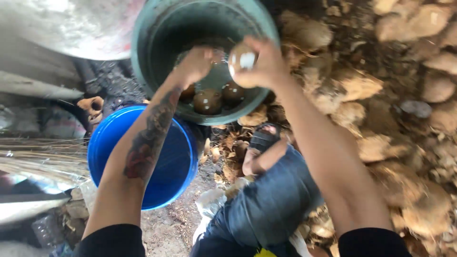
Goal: The person sits on the ground and uses a machete to peel the husk off coconuts. They rotate each coconut while striking it repeatedly until the husk is removed, then place the peeled coconut into a nearby bucket. The process is repeated for multiple coconuts.
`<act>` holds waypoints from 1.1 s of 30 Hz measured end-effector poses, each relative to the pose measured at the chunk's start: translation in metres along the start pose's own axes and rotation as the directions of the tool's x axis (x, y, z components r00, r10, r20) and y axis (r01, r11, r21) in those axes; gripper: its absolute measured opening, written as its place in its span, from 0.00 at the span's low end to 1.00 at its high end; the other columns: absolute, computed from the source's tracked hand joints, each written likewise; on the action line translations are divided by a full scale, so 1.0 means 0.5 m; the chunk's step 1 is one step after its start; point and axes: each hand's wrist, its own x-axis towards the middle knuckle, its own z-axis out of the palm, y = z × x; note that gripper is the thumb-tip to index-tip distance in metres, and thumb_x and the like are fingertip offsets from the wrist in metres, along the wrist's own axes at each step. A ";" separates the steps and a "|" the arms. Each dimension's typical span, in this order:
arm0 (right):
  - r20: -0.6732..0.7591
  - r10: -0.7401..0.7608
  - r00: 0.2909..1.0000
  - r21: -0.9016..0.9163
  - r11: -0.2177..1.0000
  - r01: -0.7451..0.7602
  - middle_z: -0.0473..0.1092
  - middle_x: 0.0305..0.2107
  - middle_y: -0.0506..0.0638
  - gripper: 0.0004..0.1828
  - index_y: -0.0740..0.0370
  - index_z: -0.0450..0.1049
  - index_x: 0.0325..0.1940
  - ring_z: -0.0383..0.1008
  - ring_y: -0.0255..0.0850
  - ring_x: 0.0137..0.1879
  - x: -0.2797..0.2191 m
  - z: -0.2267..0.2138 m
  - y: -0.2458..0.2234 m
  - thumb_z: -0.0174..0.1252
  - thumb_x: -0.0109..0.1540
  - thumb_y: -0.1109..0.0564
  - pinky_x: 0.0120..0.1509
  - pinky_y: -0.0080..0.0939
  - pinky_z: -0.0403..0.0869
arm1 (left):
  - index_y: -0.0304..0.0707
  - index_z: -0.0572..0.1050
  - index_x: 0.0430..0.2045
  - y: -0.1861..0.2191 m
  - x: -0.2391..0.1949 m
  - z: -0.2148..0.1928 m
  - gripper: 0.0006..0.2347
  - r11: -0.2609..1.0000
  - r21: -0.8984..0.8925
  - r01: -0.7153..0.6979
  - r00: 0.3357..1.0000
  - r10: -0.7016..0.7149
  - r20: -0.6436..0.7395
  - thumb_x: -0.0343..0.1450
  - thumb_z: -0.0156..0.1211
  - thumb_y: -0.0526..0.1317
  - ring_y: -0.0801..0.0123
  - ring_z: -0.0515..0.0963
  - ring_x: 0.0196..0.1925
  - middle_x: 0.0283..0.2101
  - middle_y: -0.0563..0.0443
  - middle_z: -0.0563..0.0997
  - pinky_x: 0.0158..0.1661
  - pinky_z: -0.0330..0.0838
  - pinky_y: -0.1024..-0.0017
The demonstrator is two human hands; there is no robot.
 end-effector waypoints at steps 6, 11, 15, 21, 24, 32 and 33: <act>0.153 0.014 0.988 -0.395 0.917 0.048 0.64 0.60 0.61 0.53 0.43 0.71 0.72 0.75 0.70 0.60 0.055 0.213 0.176 0.79 0.43 0.38 0.57 0.63 0.82 | 0.33 0.76 0.60 -0.157 -0.043 -0.059 0.29 0.589 0.739 0.327 0.770 -0.619 0.153 0.77 0.51 0.61 0.42 0.73 0.70 0.61 0.34 0.80 0.74 0.47 0.48; 0.251 0.143 0.957 -0.553 0.833 0.020 0.53 0.69 0.58 0.52 0.38 0.66 0.74 0.64 0.81 0.65 0.075 0.297 0.234 0.78 0.47 0.43 0.54 0.73 0.81 | 0.30 0.79 0.56 -0.273 -0.025 -0.061 0.28 0.484 0.786 0.385 0.665 -0.736 0.127 0.72 0.50 0.55 0.38 0.77 0.65 0.58 0.33 0.82 0.68 0.58 0.38; 0.340 0.252 0.906 -0.534 0.845 -0.034 0.48 0.74 0.64 0.47 0.44 0.61 0.78 0.55 0.84 0.71 0.052 0.288 0.184 0.73 0.57 0.47 0.63 0.77 0.76 | 0.32 0.73 0.65 -0.321 -0.012 -0.045 0.29 0.412 0.846 0.339 0.545 -0.819 0.180 0.73 0.44 0.53 0.37 0.68 0.73 0.68 0.36 0.76 0.70 0.31 0.28; 0.374 0.350 0.859 -0.538 0.836 -0.107 0.40 0.78 0.59 0.50 0.37 0.53 0.81 0.50 0.80 0.76 0.057 0.282 0.178 0.72 0.59 0.42 0.68 0.77 0.72 | 0.31 0.73 0.64 -0.309 -0.012 -0.037 0.27 0.501 0.768 0.399 0.622 -0.763 0.175 0.73 0.46 0.50 0.37 0.68 0.72 0.65 0.34 0.76 0.70 0.29 0.29; 0.400 0.304 0.865 -0.502 0.862 -0.070 0.41 0.77 0.57 0.48 0.37 0.51 0.82 0.53 0.78 0.76 0.043 0.256 0.162 0.69 0.62 0.43 0.70 0.73 0.72 | 0.32 0.74 0.64 -0.288 -0.022 -0.038 0.27 0.502 0.768 0.398 0.653 -0.743 0.147 0.73 0.47 0.51 0.37 0.69 0.72 0.65 0.34 0.77 0.70 0.30 0.28; -0.361 -0.264 0.894 -0.204 0.958 0.200 0.72 0.35 0.59 0.09 0.64 0.78 0.45 0.76 0.61 0.48 0.049 0.129 0.296 0.59 0.61 0.62 0.57 0.50 0.76 | 0.39 0.81 0.48 -0.084 -0.063 0.103 0.20 0.624 0.747 0.230 0.907 -0.416 0.068 0.72 0.55 0.53 0.39 0.84 0.54 0.49 0.38 0.85 0.54 0.75 0.42; -0.368 -0.260 0.893 -0.207 0.959 0.194 0.72 0.35 0.59 0.09 0.64 0.78 0.45 0.76 0.61 0.48 0.038 0.077 0.283 0.59 0.61 0.62 0.57 0.50 0.76 | 0.39 0.81 0.48 -0.024 -0.085 0.136 0.20 0.627 0.747 0.221 0.908 -0.411 0.076 0.72 0.55 0.53 0.39 0.84 0.54 0.49 0.38 0.85 0.54 0.75 0.42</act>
